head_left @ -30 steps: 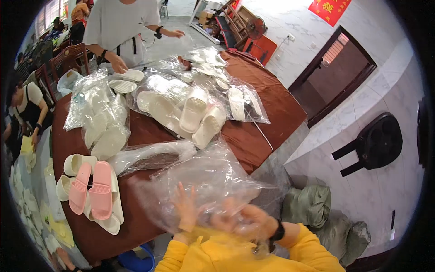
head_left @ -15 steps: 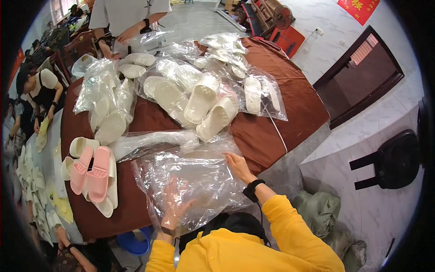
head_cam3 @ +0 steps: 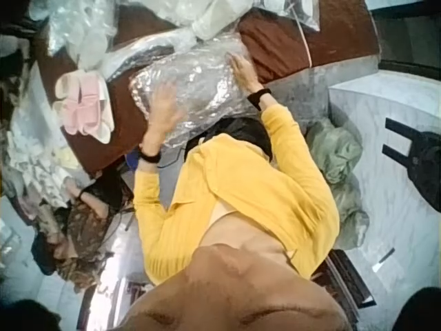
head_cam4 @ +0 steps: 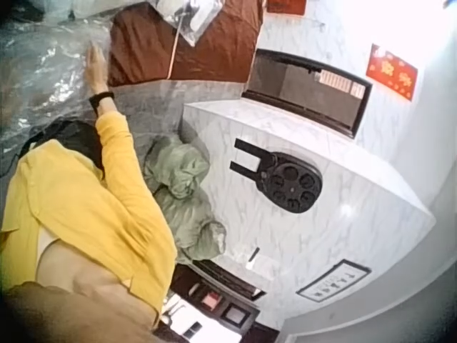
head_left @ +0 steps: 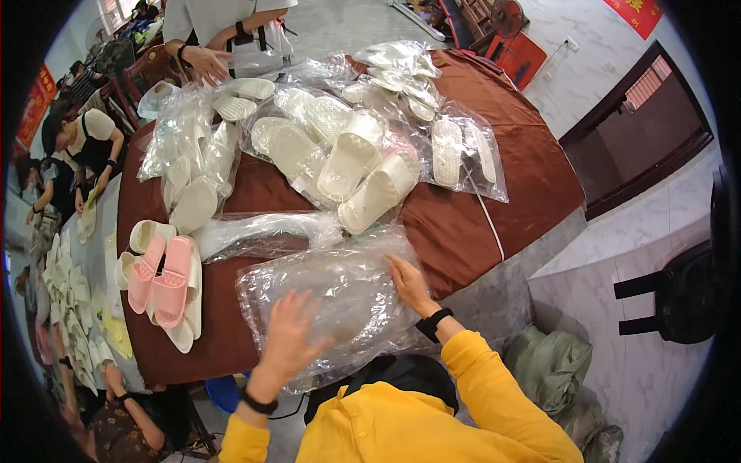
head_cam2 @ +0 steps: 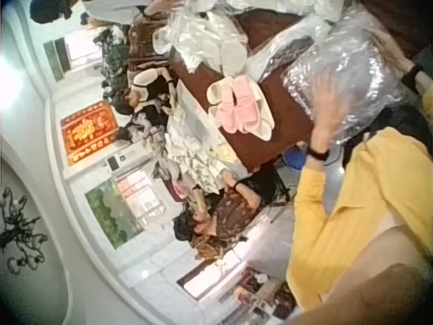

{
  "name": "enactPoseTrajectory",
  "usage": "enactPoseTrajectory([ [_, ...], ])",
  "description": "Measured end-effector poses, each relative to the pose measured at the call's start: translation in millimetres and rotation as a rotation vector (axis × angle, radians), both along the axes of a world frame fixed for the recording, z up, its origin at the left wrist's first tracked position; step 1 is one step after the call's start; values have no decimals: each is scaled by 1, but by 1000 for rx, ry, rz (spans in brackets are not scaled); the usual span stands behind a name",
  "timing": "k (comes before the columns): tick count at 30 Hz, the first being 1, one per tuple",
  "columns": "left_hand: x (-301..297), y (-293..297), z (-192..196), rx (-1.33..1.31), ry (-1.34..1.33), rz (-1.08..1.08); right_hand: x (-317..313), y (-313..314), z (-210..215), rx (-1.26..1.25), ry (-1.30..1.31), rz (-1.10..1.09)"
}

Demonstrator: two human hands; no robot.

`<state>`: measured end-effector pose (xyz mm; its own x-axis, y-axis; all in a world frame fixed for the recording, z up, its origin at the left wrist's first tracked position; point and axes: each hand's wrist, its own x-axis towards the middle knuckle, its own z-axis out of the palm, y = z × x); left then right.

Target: Packaging finished slippers into plastic bags in a manufacturing facility.

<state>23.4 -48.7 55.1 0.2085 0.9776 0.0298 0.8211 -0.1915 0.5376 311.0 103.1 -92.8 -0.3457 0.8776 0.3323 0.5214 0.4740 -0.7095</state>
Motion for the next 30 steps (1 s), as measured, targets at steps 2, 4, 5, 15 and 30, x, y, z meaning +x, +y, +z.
enactPoseTrajectory([
  [2,26,-2,-45,-113,253,-42,8,-3,-2,-276,105,-46],
  [4,26,-7,-96,-133,297,-58,12,-6,7,-553,213,-94],
  [5,24,-10,-111,-159,339,-66,9,-6,22,-559,237,-62],
  [15,19,-4,-103,-243,295,-129,3,-54,82,-33,-849,621],
  [30,-2,-42,-163,237,577,-136,26,-32,69,41,-1031,591],
])
